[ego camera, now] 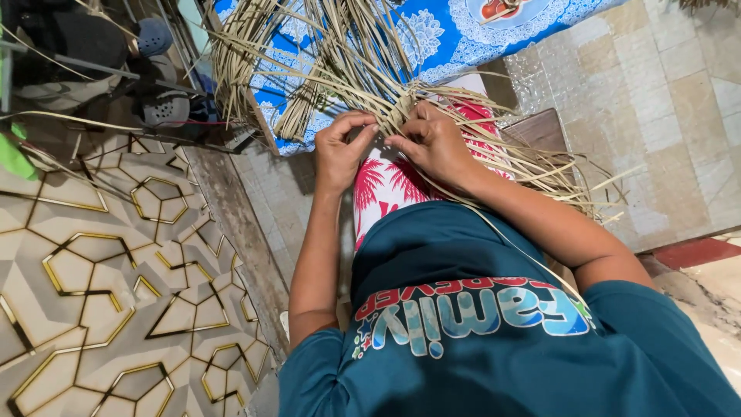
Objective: The person is weaving dried plant fibers together to create a mat or a similar craft item.
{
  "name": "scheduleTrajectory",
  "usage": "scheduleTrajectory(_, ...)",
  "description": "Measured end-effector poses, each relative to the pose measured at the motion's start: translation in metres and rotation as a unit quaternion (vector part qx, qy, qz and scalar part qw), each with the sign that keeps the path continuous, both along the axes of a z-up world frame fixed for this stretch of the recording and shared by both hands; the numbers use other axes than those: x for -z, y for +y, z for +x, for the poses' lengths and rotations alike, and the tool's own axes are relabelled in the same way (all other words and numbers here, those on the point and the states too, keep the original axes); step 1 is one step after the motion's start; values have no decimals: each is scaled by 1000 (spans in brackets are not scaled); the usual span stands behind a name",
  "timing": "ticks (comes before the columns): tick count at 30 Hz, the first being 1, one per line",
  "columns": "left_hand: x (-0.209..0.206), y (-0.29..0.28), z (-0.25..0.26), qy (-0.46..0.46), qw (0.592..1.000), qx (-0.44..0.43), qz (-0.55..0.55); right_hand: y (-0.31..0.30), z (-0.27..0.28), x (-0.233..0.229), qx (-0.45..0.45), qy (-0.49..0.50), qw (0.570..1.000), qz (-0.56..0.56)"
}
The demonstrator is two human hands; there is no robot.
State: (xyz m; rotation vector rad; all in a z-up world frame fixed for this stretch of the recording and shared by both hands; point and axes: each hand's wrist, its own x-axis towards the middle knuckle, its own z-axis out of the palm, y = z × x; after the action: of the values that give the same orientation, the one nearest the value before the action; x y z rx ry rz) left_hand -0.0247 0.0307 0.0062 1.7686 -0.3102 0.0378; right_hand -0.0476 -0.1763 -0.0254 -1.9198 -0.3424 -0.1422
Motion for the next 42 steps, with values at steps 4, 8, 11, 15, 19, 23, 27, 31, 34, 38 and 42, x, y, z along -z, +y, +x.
scheduleTrajectory(4,7,-8,-14,35,998,-34,-32,1,0,1,-1,-1,1000,-10)
scheduleTrajectory(8,4,-23,-25,91,990,-72,-86,1,-1,-3,0,-4,1000,-14)
scheduleTrajectory(11,19,-24,-22,133,982,-106,-85,3,-3,-10,7,-4,999,-35)
scheduleTrajectory(15,-9,-27,-24,125,982,-129,-56,3,-4,-11,1,-4,999,-42)
scheduleTrajectory(19,-21,-30,-23,140,979,-136,-63,5,-5,-14,6,-3,998,-63)
scheduleTrajectory(23,-4,-28,-21,189,965,-148,-109,6,-5,-9,4,-2,996,-88)
scheduleTrajectory(27,-11,-31,-15,245,951,-139,-129,4,-6,-17,0,-4,995,-99)
scheduleTrajectory(31,-25,-40,-7,280,929,-154,-188,5,-6,-20,-9,-4,992,-124)
scheduleTrajectory(34,-16,-40,-3,290,924,-161,-193,5,-7,-22,-9,-8,990,-138)
scheduleTrajectory(38,-15,-45,-1,279,924,-182,-187,5,-5,-20,-8,-18,986,-168)
scheduleTrajectory(42,-16,-46,2,277,927,-170,-187,6,-6,-23,-12,-17,984,-176)
